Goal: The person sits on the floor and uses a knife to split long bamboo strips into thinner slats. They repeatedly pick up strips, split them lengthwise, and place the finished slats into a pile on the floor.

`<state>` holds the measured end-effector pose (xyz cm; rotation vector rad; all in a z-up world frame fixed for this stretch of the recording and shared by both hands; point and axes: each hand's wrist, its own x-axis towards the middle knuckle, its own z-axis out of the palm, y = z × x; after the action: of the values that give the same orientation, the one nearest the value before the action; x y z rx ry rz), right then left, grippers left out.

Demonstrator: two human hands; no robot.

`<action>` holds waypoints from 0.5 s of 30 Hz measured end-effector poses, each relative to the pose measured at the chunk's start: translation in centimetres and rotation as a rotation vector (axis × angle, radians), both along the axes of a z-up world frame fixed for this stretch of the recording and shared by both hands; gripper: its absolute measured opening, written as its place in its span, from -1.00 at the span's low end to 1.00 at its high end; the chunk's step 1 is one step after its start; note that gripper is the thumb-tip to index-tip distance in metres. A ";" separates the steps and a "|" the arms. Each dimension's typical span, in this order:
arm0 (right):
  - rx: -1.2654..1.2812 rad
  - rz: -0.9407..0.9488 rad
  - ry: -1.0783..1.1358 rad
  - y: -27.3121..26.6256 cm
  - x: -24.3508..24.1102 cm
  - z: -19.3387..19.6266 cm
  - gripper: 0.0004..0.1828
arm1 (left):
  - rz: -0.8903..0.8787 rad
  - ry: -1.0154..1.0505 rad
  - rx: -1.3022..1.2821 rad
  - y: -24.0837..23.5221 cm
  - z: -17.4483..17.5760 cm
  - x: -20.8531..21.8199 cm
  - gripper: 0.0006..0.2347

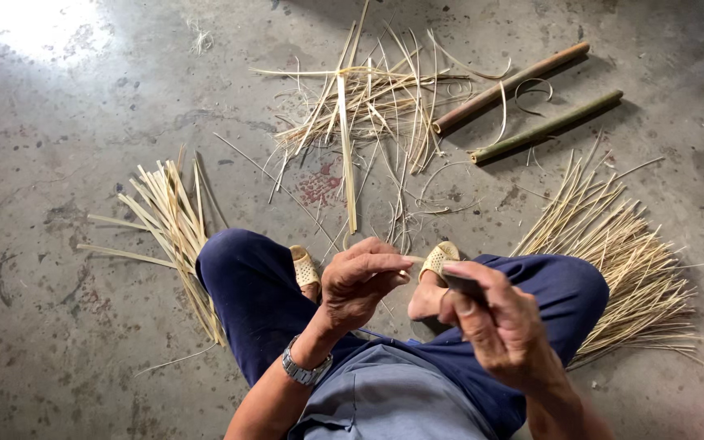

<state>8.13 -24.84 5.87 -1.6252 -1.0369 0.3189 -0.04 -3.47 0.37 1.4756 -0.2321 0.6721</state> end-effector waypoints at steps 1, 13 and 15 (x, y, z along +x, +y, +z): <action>0.006 0.010 -0.042 0.4 -0.2 0.1 -0.64 | -0.006 0.001 -0.020 0.0 0.0 0.0 -0.81; -0.049 -0.057 0.035 2.8 -1.4 1.8 -0.74 | 0.001 -0.051 -0.041 0.3 -0.8 -0.5 -0.75; 0.009 -0.059 0.050 3.0 -1.3 1.9 -0.75 | 0.005 -0.044 -0.023 0.3 -0.5 -0.4 -0.66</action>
<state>6.85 -21.89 7.78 -1.6288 -0.9490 0.3137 -0.45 -3.15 -0.15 1.4409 -0.2537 0.7092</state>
